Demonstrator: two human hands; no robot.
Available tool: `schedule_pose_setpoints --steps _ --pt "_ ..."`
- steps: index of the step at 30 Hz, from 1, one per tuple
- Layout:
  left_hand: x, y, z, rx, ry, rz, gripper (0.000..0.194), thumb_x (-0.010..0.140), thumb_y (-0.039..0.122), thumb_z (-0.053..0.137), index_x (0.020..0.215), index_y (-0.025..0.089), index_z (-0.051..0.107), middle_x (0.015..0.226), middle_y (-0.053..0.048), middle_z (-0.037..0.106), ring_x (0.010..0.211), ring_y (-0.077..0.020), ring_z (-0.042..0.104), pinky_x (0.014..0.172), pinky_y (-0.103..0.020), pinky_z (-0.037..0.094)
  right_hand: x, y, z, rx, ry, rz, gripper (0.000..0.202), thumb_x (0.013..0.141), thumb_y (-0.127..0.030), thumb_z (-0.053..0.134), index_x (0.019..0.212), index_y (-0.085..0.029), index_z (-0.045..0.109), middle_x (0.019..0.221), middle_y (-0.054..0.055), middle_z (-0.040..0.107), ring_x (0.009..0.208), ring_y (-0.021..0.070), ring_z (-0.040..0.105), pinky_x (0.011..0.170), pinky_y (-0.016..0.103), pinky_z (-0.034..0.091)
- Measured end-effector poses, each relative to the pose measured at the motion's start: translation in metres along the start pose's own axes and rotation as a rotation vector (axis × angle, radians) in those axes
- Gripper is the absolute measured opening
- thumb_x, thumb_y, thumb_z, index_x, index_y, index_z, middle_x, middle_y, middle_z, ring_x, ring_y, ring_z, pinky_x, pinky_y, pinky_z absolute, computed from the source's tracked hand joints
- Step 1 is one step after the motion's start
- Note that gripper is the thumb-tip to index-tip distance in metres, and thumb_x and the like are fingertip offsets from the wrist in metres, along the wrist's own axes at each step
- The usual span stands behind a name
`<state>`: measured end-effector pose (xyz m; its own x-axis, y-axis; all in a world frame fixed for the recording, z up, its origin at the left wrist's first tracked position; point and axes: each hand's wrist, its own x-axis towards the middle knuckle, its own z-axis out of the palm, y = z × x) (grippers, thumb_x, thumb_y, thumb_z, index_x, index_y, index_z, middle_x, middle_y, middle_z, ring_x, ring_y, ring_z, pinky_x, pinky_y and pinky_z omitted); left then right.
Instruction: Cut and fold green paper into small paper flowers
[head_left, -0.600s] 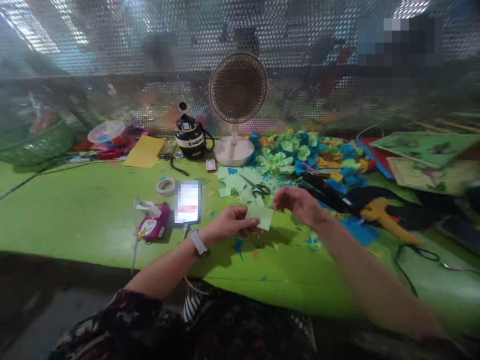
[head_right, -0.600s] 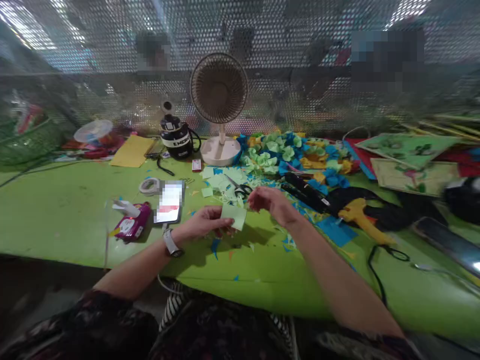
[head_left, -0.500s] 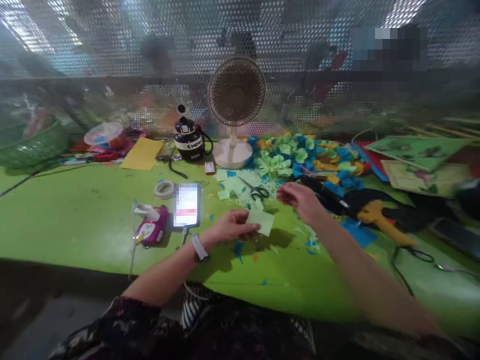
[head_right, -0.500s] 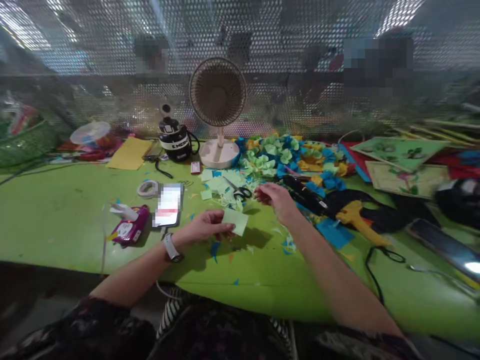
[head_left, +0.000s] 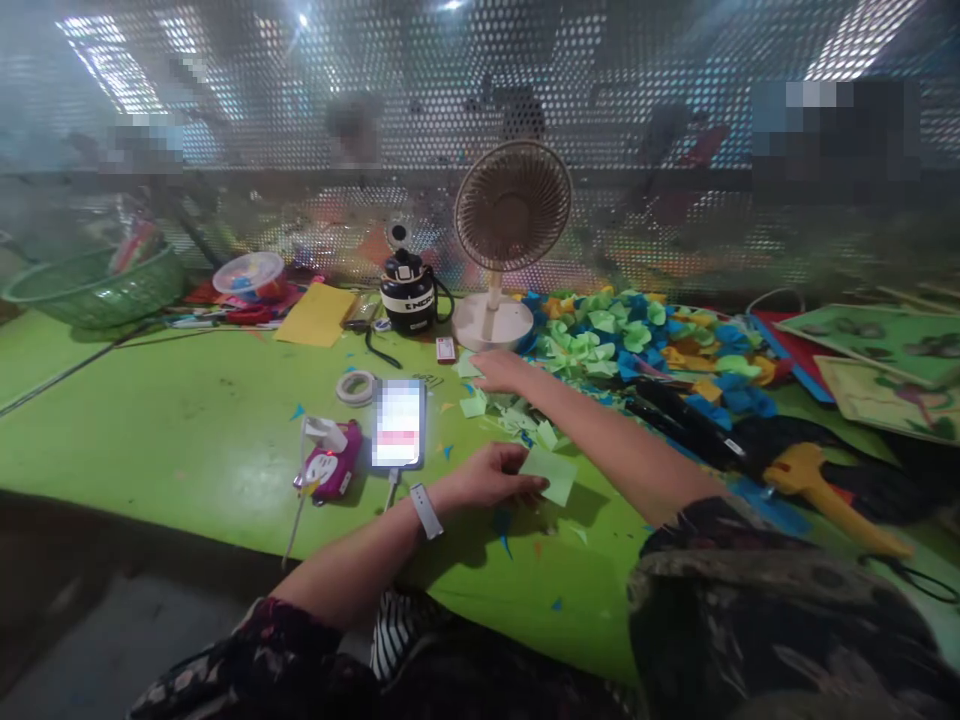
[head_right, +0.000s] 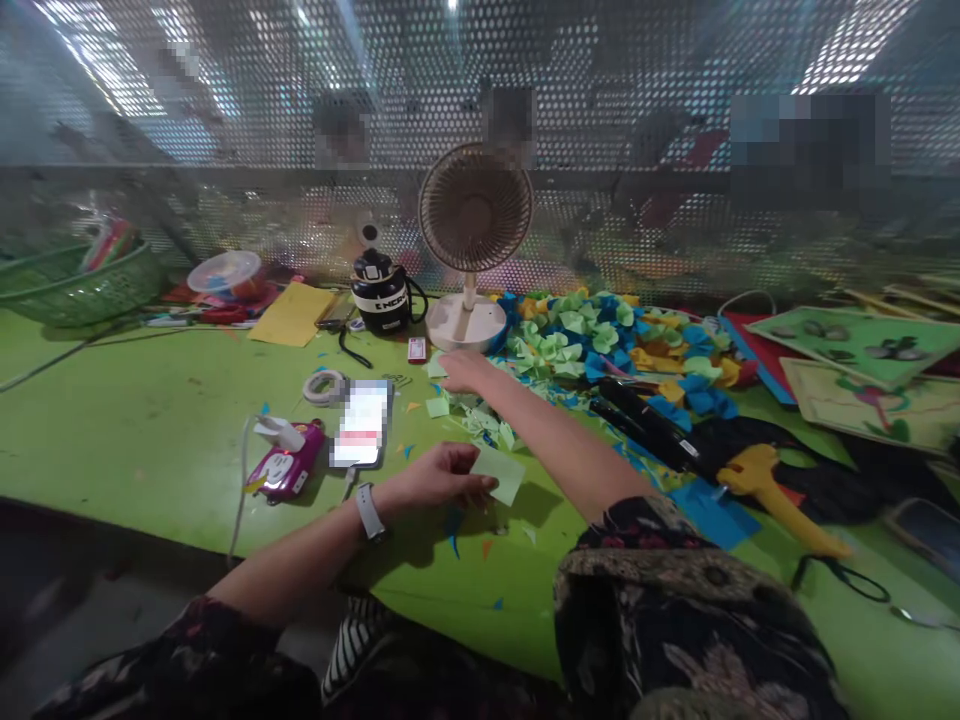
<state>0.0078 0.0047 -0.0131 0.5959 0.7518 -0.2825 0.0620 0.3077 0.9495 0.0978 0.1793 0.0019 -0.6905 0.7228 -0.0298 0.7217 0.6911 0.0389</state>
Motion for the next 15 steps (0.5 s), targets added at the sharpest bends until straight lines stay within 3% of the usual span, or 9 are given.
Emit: schedule_pose_setpoints --steps 5,7,8,11,13,15 --pt "0.004 -0.005 0.002 -0.02 0.05 -0.047 0.03 0.08 0.03 0.072 0.073 0.016 0.046 0.066 0.001 0.061 0.072 -0.0166 0.071 0.05 -0.019 0.046 0.009 -0.003 0.001 -0.082 0.03 0.045 0.025 0.088 -0.015 0.05 0.104 -0.01 0.068 0.107 0.02 0.071 0.104 0.0301 0.065 0.085 0.036 0.048" --pt "0.004 -0.005 0.002 -0.033 0.065 -0.053 0.025 0.08 0.028 0.072 0.092 0.015 0.054 0.07 0.0 0.063 0.072 -0.0176 0.072 0.05 -0.019 0.047 0.006 -0.002 -0.003 -0.085 0.051 0.067 0.027 0.09 -0.015 0.046 0.106 -0.01 0.067 0.108 0.019 0.071 0.102 0.0295 0.066 0.084 0.036 0.048" --pt "0.003 -0.004 0.001 -0.045 0.069 -0.05 0.034 0.08 0.027 0.072 0.107 0.015 0.055 0.072 -0.001 0.065 0.069 -0.0175 0.071 0.051 -0.02 0.048 0.002 0.0 -0.005 -0.08 0.076 0.079 0.029 0.091 -0.015 0.044 0.108 -0.011 0.066 0.11 0.019 0.07 0.103 0.0289 0.066 0.084 0.035 0.047" --pt "-0.001 0.002 -0.001 -0.076 0.095 -0.017 0.07 0.084 0.024 0.067 0.144 0.022 0.031 0.075 -0.002 0.069 0.057 -0.015 0.069 0.052 -0.023 0.051 -0.019 0.005 -0.013 0.061 0.235 0.148 0.033 0.092 -0.018 0.043 0.119 -0.014 0.061 0.115 0.014 0.07 0.106 0.0255 0.065 0.085 0.032 0.048" --pt "-0.003 0.005 -0.002 -0.065 0.119 0.017 0.068 0.087 0.022 0.061 0.147 0.023 0.029 0.074 -0.002 0.07 0.055 -0.0141 0.068 0.052 -0.023 0.052 -0.045 0.009 -0.016 0.267 0.348 0.214 0.036 0.087 -0.019 0.051 0.122 -0.016 0.059 0.11 0.011 0.073 0.1 0.0236 0.067 0.083 0.031 0.049" --pt "-0.003 0.007 -0.003 -0.038 0.147 0.047 0.05 0.089 0.023 0.058 0.137 0.019 0.047 0.076 -0.005 0.07 0.061 -0.0145 0.069 0.052 -0.022 0.051 -0.077 0.01 -0.016 0.414 0.432 0.256 0.036 0.083 -0.02 0.058 0.119 -0.015 0.061 0.103 0.009 0.075 0.092 0.0221 0.069 0.081 0.03 0.051"
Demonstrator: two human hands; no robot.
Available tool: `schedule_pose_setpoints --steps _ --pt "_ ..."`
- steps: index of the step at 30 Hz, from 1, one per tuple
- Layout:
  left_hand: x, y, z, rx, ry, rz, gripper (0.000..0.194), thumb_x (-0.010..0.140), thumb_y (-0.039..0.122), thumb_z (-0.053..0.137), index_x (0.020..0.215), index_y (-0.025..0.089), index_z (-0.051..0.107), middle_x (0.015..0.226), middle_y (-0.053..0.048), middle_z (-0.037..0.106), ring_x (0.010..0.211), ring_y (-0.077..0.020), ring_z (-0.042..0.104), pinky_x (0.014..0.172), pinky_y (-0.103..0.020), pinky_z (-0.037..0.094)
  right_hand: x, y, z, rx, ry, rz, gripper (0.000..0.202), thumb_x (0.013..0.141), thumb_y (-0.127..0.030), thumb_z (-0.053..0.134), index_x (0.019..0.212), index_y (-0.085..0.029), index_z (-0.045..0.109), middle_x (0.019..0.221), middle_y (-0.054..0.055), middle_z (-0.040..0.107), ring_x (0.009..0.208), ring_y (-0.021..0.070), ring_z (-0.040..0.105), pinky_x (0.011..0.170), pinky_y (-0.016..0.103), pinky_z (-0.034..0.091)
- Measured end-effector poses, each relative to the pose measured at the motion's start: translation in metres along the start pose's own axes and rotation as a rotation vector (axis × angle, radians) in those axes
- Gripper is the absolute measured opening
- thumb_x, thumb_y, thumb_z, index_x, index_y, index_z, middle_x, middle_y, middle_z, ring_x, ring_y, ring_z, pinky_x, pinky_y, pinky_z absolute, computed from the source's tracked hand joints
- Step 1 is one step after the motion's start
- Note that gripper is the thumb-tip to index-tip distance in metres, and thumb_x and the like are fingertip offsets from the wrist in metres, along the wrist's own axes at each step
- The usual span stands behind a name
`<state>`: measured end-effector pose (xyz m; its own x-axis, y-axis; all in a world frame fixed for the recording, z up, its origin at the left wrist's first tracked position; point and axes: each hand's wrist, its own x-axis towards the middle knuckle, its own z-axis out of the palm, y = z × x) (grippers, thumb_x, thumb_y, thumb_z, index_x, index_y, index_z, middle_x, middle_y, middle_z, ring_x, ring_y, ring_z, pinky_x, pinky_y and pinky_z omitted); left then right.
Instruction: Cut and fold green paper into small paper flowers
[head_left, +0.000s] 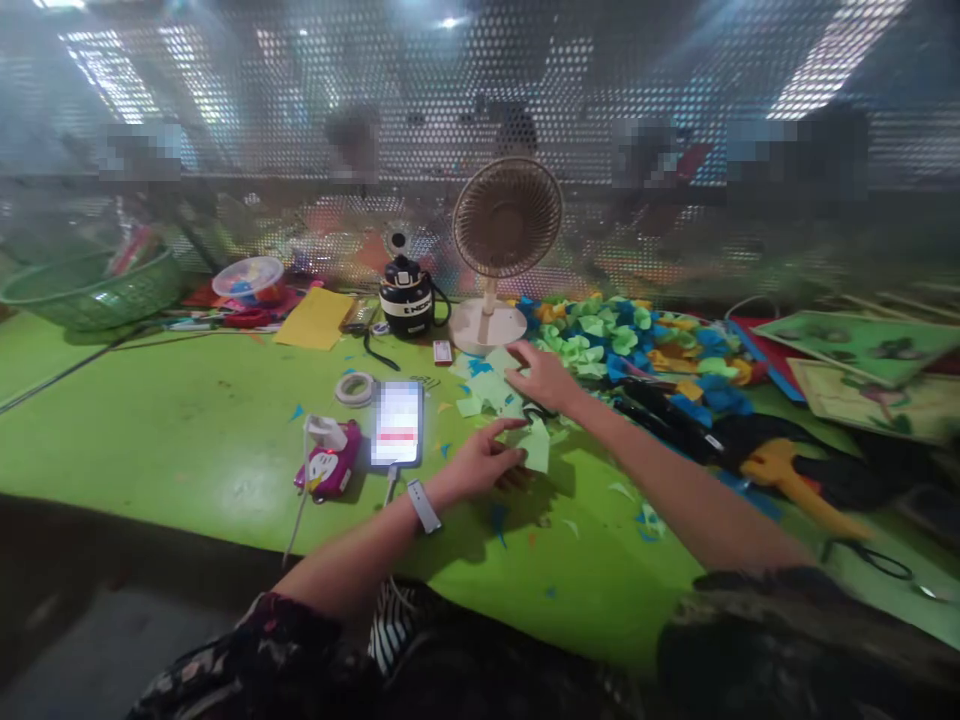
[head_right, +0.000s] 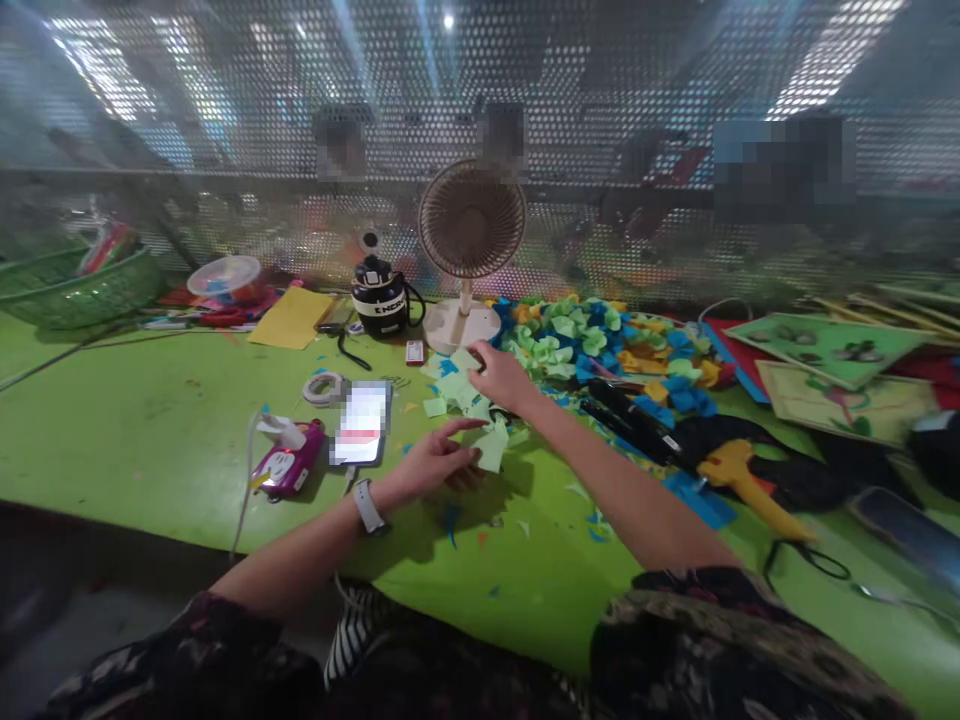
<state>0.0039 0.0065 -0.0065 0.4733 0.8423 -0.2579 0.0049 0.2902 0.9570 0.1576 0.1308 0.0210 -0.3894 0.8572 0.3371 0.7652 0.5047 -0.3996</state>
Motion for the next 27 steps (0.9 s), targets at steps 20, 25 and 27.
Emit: schedule_pose_setpoints --steps 20,25,27 --pt "0.0 -0.003 -0.001 -0.256 0.119 0.119 0.043 0.066 0.048 0.082 0.087 0.013 0.069 0.083 -0.003 0.065 0.074 -0.0116 0.059 0.067 -0.027 0.057 -0.134 -0.016 -0.009 0.187 0.146 -0.333 0.022 0.093 -0.027 0.054 0.106 -0.028 0.072 0.122 0.009 0.067 0.117 0.0248 0.06 0.1 0.049 0.048" --pt "-0.002 -0.004 -0.001 -0.235 0.1 0.088 0.046 0.069 0.055 0.077 0.087 0.013 0.07 0.088 -0.006 0.067 0.076 -0.0151 0.063 0.067 -0.031 0.058 -0.134 -0.017 -0.007 0.4 0.221 -0.115 0.02 0.091 -0.04 0.059 0.083 -0.024 0.069 0.117 0.009 0.069 0.111 0.0245 0.062 0.099 0.047 0.047" --pt "-0.004 -0.003 0.0 -0.245 0.081 0.109 0.051 0.072 0.06 0.071 0.091 0.013 0.071 0.092 -0.008 0.068 0.082 -0.0177 0.064 0.069 -0.032 0.058 -0.134 -0.018 -0.006 0.444 0.224 -0.052 0.023 0.09 -0.043 0.06 0.08 -0.023 0.066 0.114 0.009 0.069 0.11 0.0249 0.062 0.098 0.046 0.047"
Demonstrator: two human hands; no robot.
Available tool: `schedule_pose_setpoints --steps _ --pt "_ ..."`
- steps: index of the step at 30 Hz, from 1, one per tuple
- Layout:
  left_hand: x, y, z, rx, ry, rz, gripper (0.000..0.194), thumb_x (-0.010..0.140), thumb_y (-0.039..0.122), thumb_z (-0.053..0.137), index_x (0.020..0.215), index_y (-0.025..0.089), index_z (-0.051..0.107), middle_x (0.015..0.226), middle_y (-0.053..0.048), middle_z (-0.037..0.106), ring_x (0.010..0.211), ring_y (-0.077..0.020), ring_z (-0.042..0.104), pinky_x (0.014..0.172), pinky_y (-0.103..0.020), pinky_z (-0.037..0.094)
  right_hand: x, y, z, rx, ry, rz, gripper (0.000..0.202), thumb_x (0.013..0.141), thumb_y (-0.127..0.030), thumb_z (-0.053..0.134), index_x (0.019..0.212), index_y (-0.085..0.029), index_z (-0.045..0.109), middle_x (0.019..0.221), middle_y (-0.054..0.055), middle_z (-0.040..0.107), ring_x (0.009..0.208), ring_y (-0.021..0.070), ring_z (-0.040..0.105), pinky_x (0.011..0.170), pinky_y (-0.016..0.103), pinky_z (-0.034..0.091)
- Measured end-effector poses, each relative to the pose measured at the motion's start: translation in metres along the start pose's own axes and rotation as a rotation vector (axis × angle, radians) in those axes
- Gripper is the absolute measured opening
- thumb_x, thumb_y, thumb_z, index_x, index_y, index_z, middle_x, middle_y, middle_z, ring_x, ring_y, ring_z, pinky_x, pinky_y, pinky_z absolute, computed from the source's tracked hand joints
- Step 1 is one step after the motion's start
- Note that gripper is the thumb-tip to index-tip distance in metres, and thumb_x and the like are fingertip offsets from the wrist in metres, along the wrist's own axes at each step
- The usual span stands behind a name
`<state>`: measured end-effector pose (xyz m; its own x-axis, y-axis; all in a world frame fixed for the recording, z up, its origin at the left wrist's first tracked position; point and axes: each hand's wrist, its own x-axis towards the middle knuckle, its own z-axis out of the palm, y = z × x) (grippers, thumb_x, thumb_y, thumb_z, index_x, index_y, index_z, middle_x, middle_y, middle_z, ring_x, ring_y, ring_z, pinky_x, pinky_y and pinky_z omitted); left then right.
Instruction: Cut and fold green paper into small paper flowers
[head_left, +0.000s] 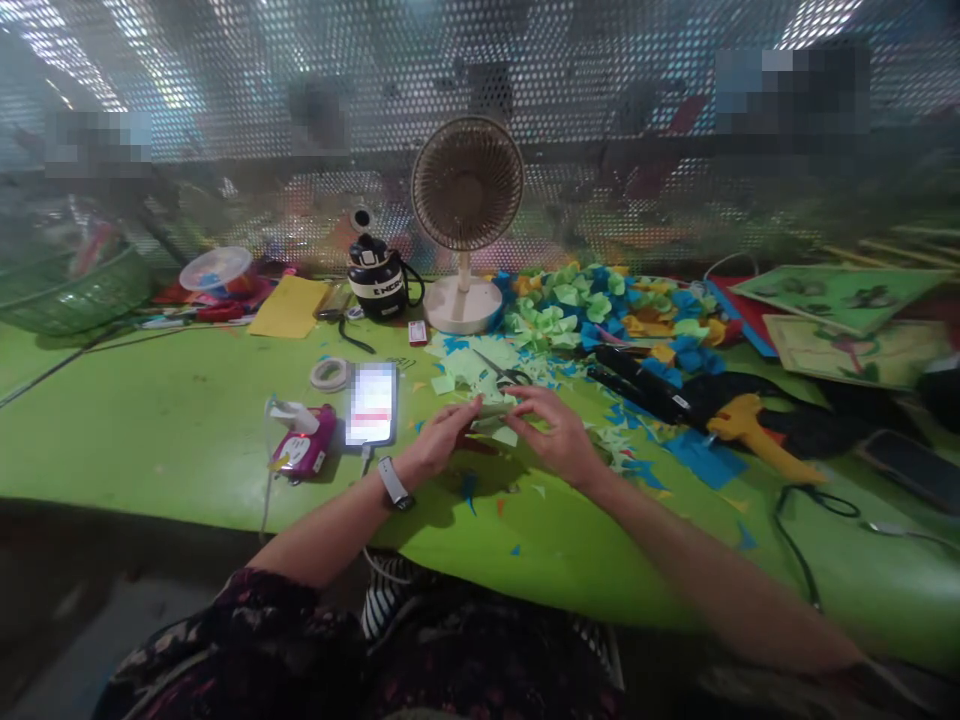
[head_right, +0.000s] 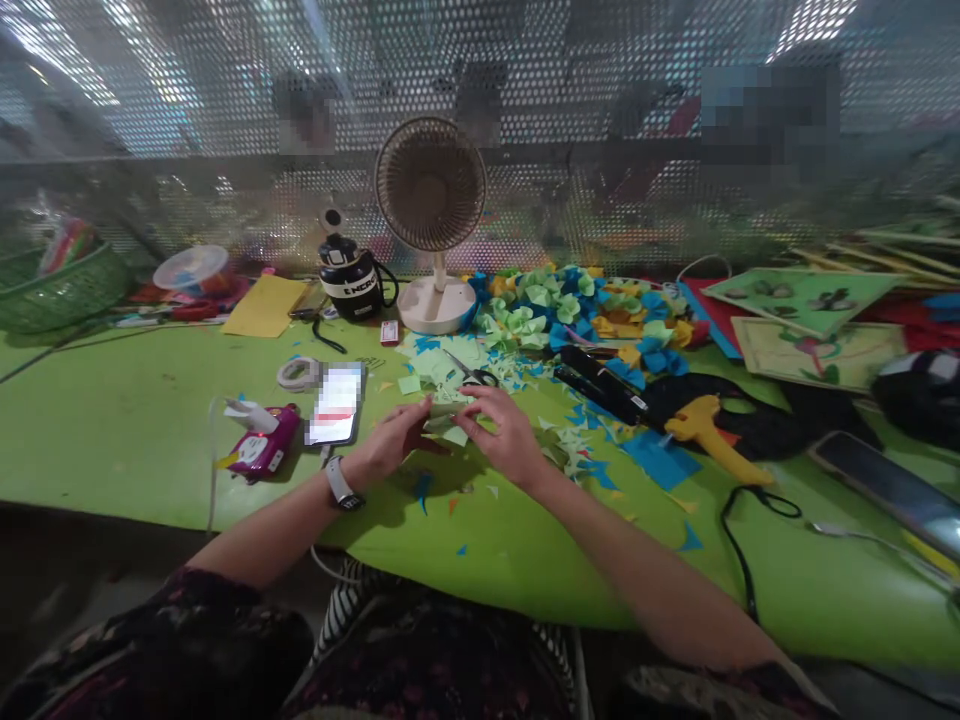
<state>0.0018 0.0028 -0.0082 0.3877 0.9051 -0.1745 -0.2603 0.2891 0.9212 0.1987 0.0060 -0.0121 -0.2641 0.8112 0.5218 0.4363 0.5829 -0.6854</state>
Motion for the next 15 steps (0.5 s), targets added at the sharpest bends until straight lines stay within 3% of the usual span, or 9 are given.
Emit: schedule_pose_setpoints --steps 5,10,15 --pt "-0.001 0.002 0.0012 0.155 -0.092 0.077 0.049 0.063 0.049 0.083 0.094 0.013 0.072 0.088 -0.005 0.069 0.075 -0.0124 0.061 0.07 -0.026 0.055 -0.0015 -0.0021 0.003 0.056 -0.015 0.1 0.025 0.088 -0.045 0.06 0.08 -0.022 0.063 0.099 0.007 0.071 0.097 0.0229 0.066 0.088 0.039 0.05" --pt "0.0019 -0.0013 0.0016 0.204 -0.046 0.051 0.048 0.062 0.053 0.081 0.086 0.013 0.072 0.073 0.0 0.064 0.065 -0.0091 0.058 0.072 -0.029 0.056 -0.002 -0.0051 0.0037 0.086 -0.009 0.185 0.026 0.086 -0.047 0.06 0.083 -0.021 0.064 0.084 0.004 0.071 0.08 0.0203 0.066 0.076 0.034 0.052" --pt "0.0031 -0.0032 0.0014 0.213 -0.019 0.041 0.047 0.061 0.054 0.081 0.083 0.013 0.072 0.073 0.0 0.065 0.066 -0.0101 0.059 0.072 -0.03 0.057 -0.0024 -0.0059 0.0046 0.122 -0.012 0.218 0.027 0.085 -0.048 0.061 0.081 -0.021 0.064 0.078 0.002 0.07 0.074 0.0186 0.065 0.072 0.031 0.052"
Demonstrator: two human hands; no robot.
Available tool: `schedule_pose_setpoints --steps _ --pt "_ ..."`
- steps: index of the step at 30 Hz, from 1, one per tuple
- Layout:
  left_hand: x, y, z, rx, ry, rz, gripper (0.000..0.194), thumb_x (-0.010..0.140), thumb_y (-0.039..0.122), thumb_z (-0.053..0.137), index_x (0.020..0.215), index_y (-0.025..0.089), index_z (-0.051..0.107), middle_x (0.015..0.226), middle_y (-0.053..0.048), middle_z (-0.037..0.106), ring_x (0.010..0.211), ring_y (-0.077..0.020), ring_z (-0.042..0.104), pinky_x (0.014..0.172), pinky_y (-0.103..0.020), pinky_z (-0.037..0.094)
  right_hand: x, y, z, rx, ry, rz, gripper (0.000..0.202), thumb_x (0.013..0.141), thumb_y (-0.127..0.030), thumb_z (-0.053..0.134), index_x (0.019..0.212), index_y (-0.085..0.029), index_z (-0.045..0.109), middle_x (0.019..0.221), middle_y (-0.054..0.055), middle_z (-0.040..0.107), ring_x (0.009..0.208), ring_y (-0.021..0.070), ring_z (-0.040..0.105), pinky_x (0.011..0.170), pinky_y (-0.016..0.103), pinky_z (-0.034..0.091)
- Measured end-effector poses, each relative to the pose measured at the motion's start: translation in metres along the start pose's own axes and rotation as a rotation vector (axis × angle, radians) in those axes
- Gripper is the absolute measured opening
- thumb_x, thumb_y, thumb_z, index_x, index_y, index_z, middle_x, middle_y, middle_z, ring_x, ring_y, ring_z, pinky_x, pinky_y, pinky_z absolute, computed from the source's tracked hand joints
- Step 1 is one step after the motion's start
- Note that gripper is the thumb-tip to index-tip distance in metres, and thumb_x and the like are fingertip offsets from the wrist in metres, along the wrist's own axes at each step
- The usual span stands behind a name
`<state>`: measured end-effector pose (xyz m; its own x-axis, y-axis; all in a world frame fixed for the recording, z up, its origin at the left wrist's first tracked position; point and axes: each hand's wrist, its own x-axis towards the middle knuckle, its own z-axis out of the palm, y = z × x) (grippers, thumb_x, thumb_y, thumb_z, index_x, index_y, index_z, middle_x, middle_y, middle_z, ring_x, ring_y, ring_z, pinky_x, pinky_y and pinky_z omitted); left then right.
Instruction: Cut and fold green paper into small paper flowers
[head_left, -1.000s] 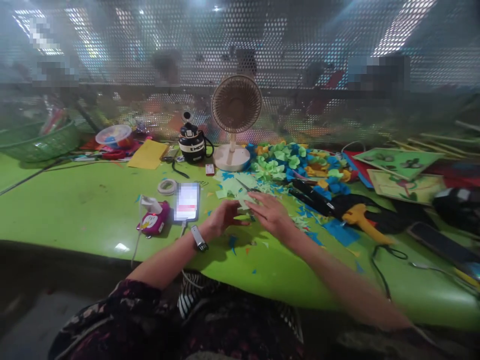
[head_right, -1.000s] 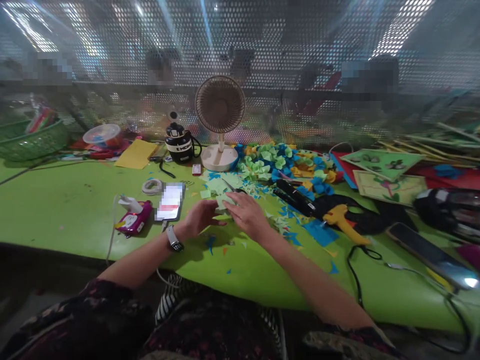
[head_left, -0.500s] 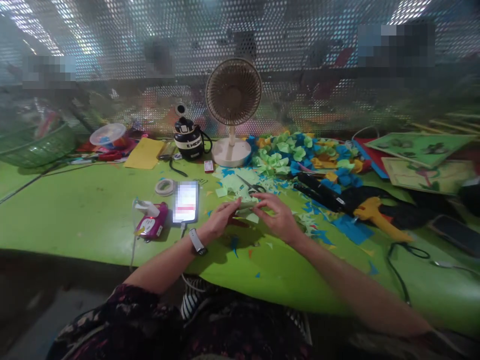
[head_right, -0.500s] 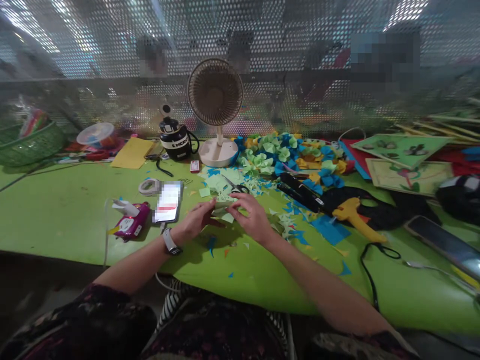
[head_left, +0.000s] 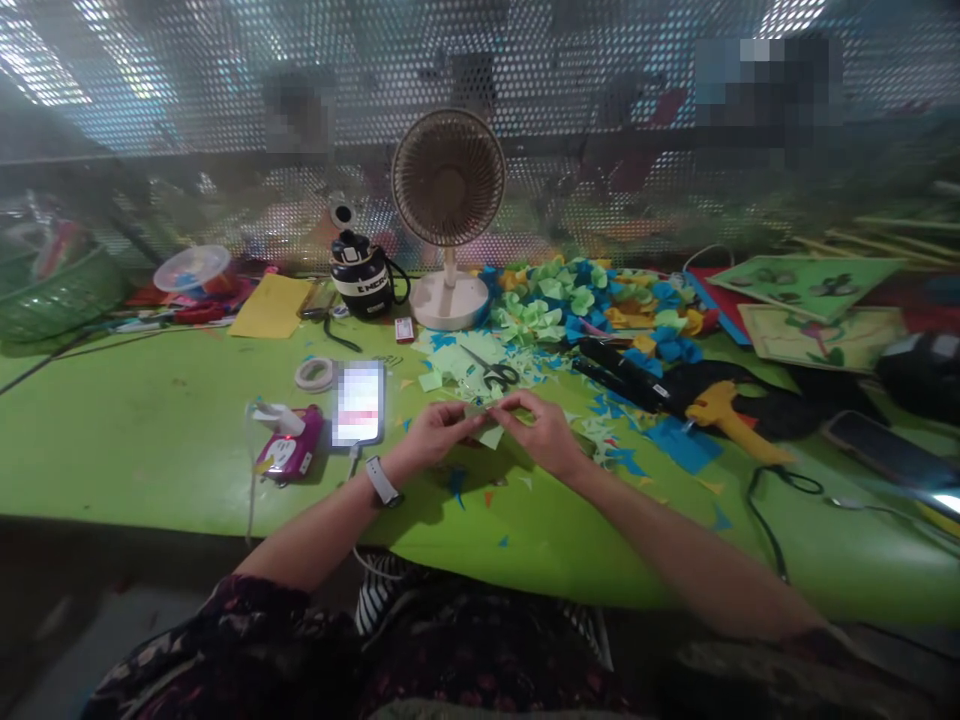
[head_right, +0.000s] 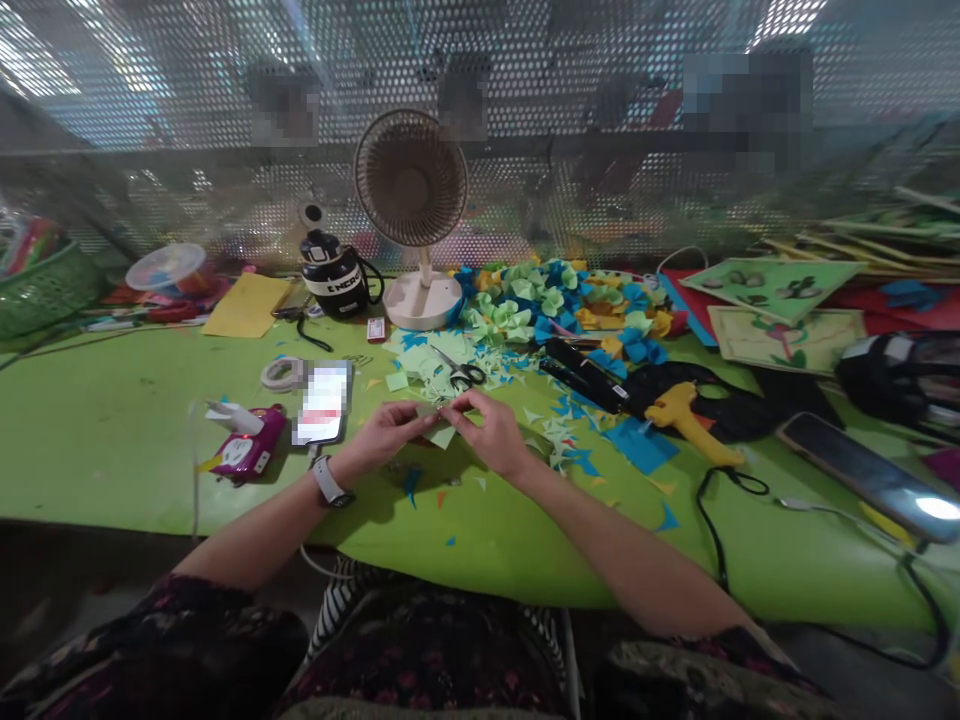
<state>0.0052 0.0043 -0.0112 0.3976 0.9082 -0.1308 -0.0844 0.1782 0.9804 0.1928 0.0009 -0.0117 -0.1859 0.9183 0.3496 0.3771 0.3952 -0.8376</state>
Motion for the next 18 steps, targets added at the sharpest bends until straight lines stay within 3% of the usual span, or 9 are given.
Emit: schedule_pose_setpoints --steps 11,18 --pt "-0.0001 0.0019 -0.0009 0.001 0.009 0.001 0.048 0.058 0.054 0.083 0.079 0.013 0.072 0.072 -0.001 0.066 0.063 -0.0083 0.057 0.065 -0.024 0.053 0.0002 -0.0016 0.0017 -0.021 -0.002 -0.017 0.027 0.085 -0.048 0.061 0.082 -0.021 0.063 0.078 0.001 0.069 0.074 0.0176 0.064 0.073 0.031 0.051" --pt "0.0007 0.0002 -0.0002 -0.049 -0.003 -0.005 0.044 0.061 0.053 0.082 0.073 0.013 0.067 0.064 0.002 0.061 0.061 -0.0096 0.057 0.067 -0.028 0.054 0.0033 -0.0004 0.0005 0.045 0.035 0.033 0.034 0.083 -0.054 0.062 0.087 -0.021 0.057 0.083 0.004 0.068 0.079 0.0187 0.064 0.076 0.033 0.052"
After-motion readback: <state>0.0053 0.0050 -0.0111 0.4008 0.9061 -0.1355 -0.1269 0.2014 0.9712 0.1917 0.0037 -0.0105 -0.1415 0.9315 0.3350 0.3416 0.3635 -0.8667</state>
